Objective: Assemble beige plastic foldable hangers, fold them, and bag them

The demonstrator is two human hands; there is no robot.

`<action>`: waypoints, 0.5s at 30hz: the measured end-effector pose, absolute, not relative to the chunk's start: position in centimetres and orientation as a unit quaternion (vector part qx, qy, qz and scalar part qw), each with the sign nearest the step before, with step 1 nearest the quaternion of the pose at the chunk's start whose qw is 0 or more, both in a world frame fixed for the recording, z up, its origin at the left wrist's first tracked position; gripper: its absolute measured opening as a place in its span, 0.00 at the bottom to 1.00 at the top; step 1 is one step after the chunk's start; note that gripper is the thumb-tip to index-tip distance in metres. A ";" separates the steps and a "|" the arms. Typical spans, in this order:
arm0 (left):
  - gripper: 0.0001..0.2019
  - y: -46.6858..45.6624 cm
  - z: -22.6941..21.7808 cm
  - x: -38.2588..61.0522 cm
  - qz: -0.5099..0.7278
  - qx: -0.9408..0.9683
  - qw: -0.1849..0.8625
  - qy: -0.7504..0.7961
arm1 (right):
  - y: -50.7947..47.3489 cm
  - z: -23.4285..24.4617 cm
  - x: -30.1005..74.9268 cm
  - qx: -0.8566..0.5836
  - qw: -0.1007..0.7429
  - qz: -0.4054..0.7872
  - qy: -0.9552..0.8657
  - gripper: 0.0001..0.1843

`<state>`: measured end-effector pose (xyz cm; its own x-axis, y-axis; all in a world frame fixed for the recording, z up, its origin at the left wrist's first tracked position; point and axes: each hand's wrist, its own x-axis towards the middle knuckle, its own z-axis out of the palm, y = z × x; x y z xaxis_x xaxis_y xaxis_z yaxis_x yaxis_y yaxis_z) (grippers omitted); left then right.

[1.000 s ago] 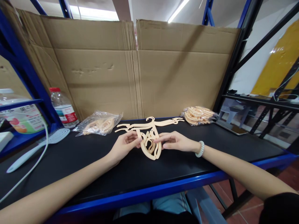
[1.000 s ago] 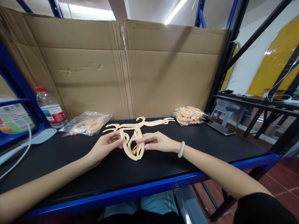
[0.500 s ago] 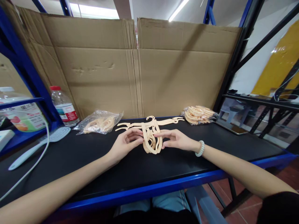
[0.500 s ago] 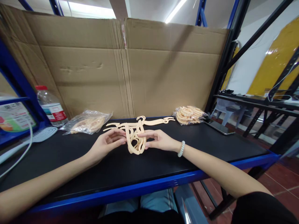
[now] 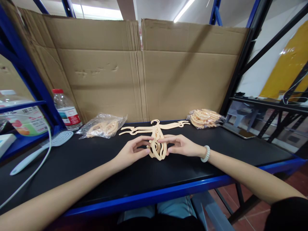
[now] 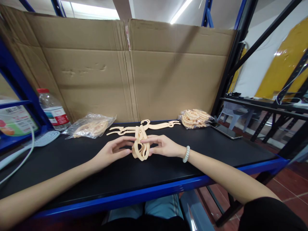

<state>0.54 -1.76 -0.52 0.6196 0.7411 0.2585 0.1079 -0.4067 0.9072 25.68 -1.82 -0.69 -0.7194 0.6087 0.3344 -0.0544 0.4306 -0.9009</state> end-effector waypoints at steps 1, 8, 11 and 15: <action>0.20 -1.7 -0.5 0.5 0.334 0.767 0.472 0.278 | -1.8 -0.7 25.7 -0.175 0.328 0.505 -0.779 0.25; 0.21 -1.5 -0.6 0.5 0.345 0.760 0.472 0.283 | -1.5 -1.0 25.8 -0.173 0.346 0.508 -0.770 0.27; 0.22 -1.5 -0.6 0.6 0.365 0.746 0.472 0.295 | -1.4 -1.1 25.9 -0.181 0.358 0.496 -0.771 0.28; 0.21 -1.5 -0.6 0.6 0.358 0.745 0.478 0.297 | -1.5 -1.0 25.9 -0.178 0.334 0.471 -0.797 0.25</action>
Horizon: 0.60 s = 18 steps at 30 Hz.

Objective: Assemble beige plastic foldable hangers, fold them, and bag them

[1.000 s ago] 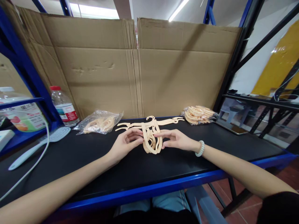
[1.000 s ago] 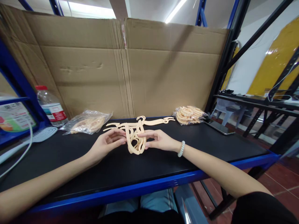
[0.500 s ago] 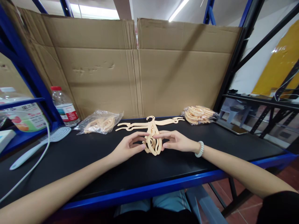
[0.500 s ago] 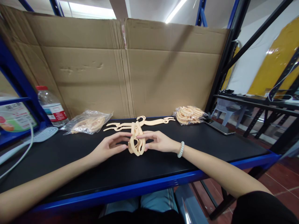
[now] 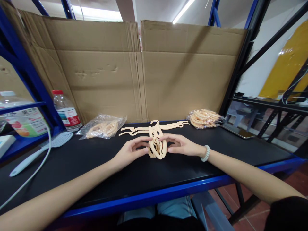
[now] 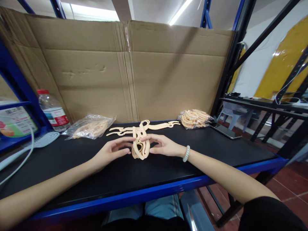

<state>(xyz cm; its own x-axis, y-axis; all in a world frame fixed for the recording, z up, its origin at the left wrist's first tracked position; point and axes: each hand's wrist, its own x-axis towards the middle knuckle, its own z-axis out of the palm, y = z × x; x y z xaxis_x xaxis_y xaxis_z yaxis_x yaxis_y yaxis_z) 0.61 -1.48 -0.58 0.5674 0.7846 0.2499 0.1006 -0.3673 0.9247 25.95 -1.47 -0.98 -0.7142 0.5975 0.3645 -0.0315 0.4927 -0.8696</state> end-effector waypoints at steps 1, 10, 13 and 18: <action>0.21 -1.5 -0.6 0.6 0.354 0.748 0.479 0.294 | -1.6 -1.0 25.9 -0.174 0.323 0.472 -0.802 0.25; 0.21 -1.3 -1.3 0.4 0.329 0.762 0.511 0.224 | -1.9 -0.6 25.9 -0.218 0.345 0.425 -0.808 0.19; 0.19 -1.2 -1.4 0.3 0.337 0.782 0.478 0.216 | -1.0 -0.9 26.4 -0.250 0.406 0.402 -0.782 0.18; 0.15 -1.3 -1.0 0.1 0.339 0.848 0.319 0.252 | 0.9 -1.8 27.9 -0.363 0.347 0.322 -0.803 0.20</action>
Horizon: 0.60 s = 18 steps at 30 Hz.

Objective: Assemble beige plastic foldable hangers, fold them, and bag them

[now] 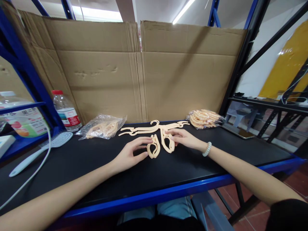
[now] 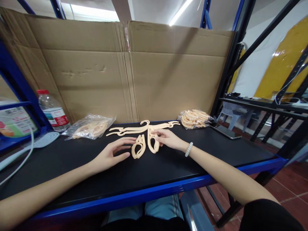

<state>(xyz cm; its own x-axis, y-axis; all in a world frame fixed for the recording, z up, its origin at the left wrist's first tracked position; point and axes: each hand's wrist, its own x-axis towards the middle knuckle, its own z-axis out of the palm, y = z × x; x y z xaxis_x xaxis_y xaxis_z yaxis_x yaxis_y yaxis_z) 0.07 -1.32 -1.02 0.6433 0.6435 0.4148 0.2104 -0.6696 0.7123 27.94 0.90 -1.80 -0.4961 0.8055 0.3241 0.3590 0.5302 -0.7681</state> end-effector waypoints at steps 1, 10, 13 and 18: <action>0.15 -1.4 -0.9 0.1 0.329 0.868 0.271 0.255 | 1.0 -1.9 28.2 -0.377 0.314 0.268 -0.829 0.19; 0.18 -1.9 -0.9 0.0 0.216 0.944 0.119 0.217 | -0.7 -1.0 27.8 -0.301 0.211 0.098 -0.925 0.19; 0.16 -1.8 -0.9 -0.1 0.197 0.951 0.114 0.211 | -0.9 -0.9 27.5 -0.278 0.191 0.089 -0.937 0.18; 0.15 -1.6 -1.1 -0.2 0.196 0.951 0.100 0.217 | -1.0 -1.0 27.4 -0.267 0.181 0.091 -0.942 0.19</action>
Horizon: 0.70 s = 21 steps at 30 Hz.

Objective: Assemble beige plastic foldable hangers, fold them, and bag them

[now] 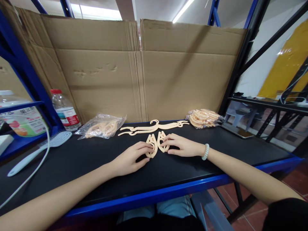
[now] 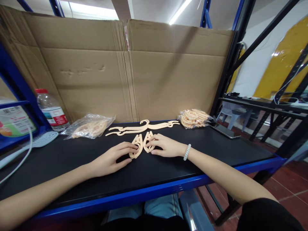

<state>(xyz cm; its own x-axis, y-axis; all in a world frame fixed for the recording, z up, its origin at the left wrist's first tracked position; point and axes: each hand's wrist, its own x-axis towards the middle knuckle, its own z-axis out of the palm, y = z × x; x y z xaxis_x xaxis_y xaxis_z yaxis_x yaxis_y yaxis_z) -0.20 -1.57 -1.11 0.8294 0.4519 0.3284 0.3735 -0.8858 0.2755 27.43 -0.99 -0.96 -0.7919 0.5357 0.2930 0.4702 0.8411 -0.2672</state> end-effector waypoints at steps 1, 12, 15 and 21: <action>0.15 -1.6 -1.1 -0.2 0.196 0.951 0.098 0.218 | -1.0 -1.0 27.4 -0.265 0.186 0.092 -0.942 0.18; 0.14 0.8 -1.2 -1.3 0.251 0.919 0.069 0.297 | 5.0 -2.9 31.5 -0.385 0.304 -0.013 -0.871 0.14; 0.16 2.5 -1.8 -2.4 0.253 0.901 0.039 0.351 | 7.1 -3.6 33.3 -0.431 0.294 -0.039 -0.852 0.17; 0.28 4.9 -2.3 -4.0 0.212 0.883 0.020 0.418 | 8.9 -4.9 34.9 -0.465 0.237 -0.038 -0.852 0.21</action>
